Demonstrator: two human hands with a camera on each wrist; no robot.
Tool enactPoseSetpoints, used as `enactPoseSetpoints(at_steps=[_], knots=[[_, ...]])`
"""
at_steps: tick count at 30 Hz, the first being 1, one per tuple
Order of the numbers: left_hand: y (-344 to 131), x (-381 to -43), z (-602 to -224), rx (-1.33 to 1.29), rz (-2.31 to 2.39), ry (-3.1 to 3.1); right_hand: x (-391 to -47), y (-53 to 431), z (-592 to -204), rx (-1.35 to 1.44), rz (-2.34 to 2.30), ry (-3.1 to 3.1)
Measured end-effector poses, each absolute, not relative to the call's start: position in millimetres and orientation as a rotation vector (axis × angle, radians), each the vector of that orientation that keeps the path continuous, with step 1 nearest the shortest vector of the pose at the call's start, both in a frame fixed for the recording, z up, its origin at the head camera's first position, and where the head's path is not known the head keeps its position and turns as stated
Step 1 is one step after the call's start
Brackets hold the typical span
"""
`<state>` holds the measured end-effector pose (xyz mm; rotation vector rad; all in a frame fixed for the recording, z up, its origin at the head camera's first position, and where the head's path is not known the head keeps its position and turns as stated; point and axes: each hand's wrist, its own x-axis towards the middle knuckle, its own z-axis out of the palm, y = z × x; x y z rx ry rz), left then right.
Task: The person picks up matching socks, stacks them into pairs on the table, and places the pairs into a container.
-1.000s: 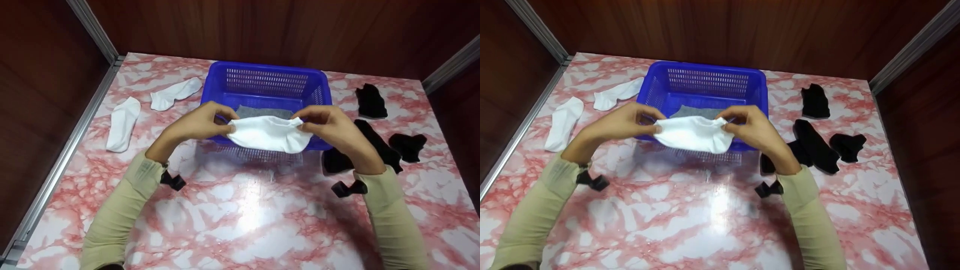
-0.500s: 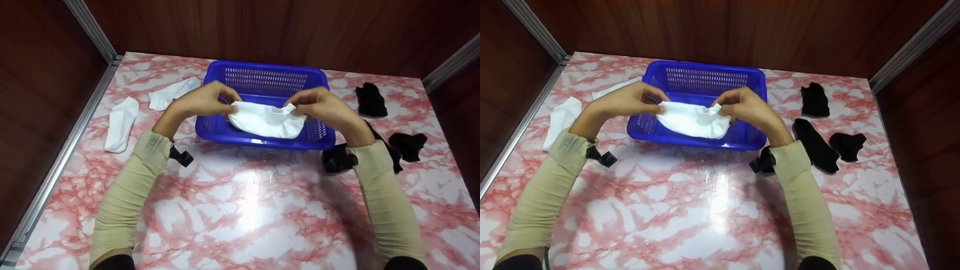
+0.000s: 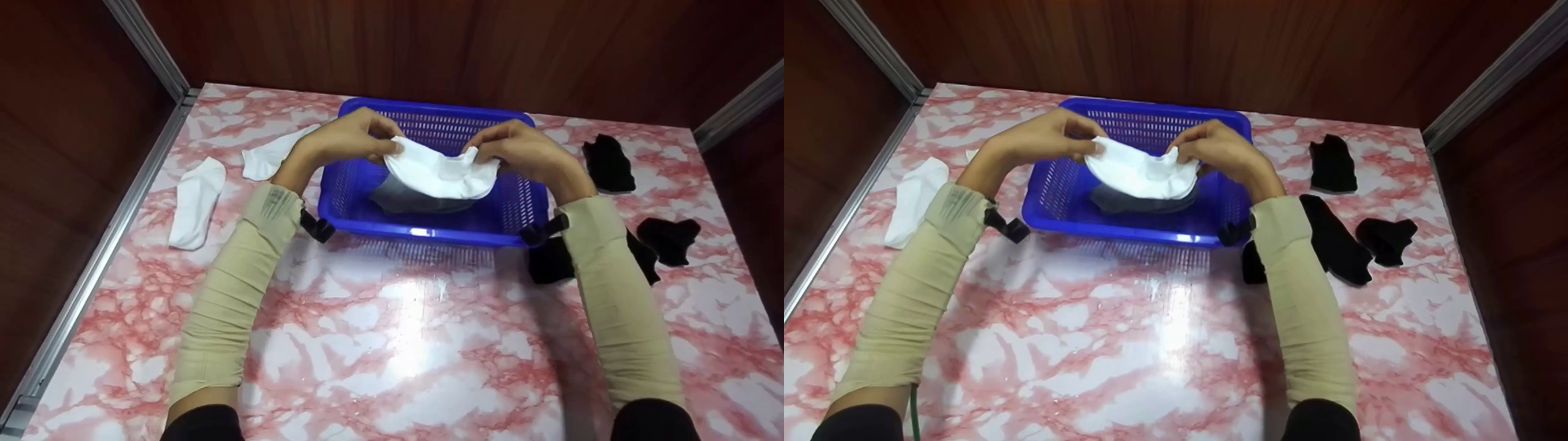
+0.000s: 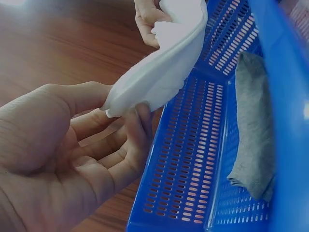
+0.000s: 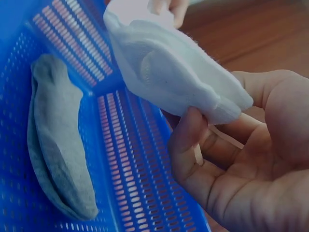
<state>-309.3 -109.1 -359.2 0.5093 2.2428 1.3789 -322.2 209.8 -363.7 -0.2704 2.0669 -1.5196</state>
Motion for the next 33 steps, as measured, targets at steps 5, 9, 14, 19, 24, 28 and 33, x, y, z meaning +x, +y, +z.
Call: enactPoseSetpoints(at_steps=[5,9,14,19,24,28,33], knots=[[-106.6,-324.1,-359.5,0.495,1.338,2.244,-336.3,210.1,-370.1,-0.238,-1.471,2.089],[-106.1,-334.1,-362.7,0.482,1.275,2.221,-345.3,206.9,-376.1,-0.193,-1.444,2.108],[-102.0,-343.0,-366.6,0.377,1.115,2.207,-352.7,203.6,-381.8,-0.167,-1.355,2.141],[-89.6,-352.9,-368.7,0.288,0.933,2.140,-358.2,205.7,-387.6,-0.252,-1.205,2.179],[-76.6,-358.9,-372.4,0.193,0.795,2.075,-363.1,203.7,-397.0,-0.348,-1.042,2.218],[-73.4,-359.8,-375.8,0.150,0.666,2.073,-366.5,198.6,-404.6,-0.419,-0.896,2.270],[-72.4,-364.1,-382.0,0.144,0.494,2.134,-368.6,195.7,-406.2,-0.460,-0.721,2.318]])
